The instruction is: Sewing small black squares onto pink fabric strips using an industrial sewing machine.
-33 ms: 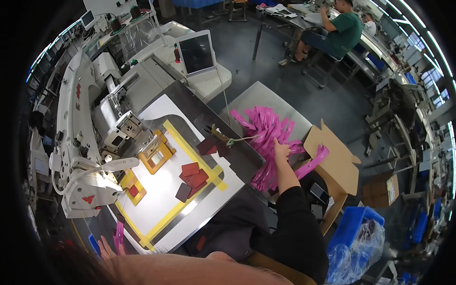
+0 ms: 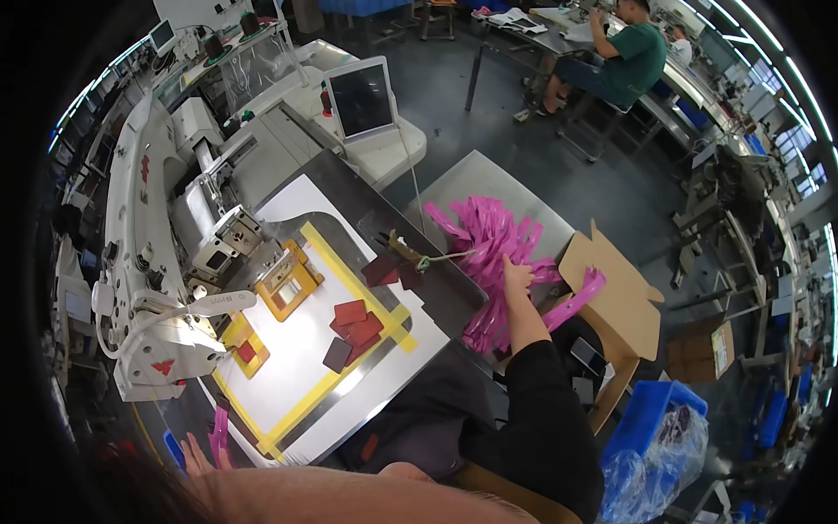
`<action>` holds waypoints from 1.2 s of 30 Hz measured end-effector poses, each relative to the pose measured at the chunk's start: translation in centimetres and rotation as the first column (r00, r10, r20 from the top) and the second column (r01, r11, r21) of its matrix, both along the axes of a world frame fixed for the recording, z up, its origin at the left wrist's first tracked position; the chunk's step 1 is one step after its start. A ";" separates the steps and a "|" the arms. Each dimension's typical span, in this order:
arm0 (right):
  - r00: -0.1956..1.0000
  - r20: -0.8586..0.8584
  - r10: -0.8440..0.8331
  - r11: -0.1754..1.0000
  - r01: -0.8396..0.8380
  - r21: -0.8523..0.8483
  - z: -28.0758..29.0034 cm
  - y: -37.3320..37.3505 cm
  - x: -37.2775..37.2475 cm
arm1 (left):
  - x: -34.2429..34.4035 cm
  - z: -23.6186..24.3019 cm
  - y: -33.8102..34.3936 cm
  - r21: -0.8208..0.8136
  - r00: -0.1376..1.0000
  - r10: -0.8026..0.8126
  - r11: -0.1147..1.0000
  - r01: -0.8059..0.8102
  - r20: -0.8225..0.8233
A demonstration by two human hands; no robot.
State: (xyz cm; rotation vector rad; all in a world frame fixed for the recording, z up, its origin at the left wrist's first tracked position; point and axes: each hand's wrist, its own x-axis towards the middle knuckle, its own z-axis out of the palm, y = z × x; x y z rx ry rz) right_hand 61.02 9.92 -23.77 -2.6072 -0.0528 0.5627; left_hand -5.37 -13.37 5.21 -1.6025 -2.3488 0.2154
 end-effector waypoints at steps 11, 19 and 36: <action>0.993 0.115 0.034 0.969 -0.061 0.240 -4.6 -0.8 1.8 | 1.7 -1.5 1.0 0.250 0.968 -0.238 0.945 0.210 0.084; 0.971 0.239 0.019 0.775 -0.165 0.610 -2.7 -2.8 2.5 | 4.3 -1.4 2.0 0.389 0.915 -0.363 0.879 0.275 0.173; 0.428 0.136 0.893 0.161 -0.589 0.792 32.7 -5.0 0.8 | 4.7 -1.4 1.3 0.413 0.863 -0.435 0.857 0.309 0.258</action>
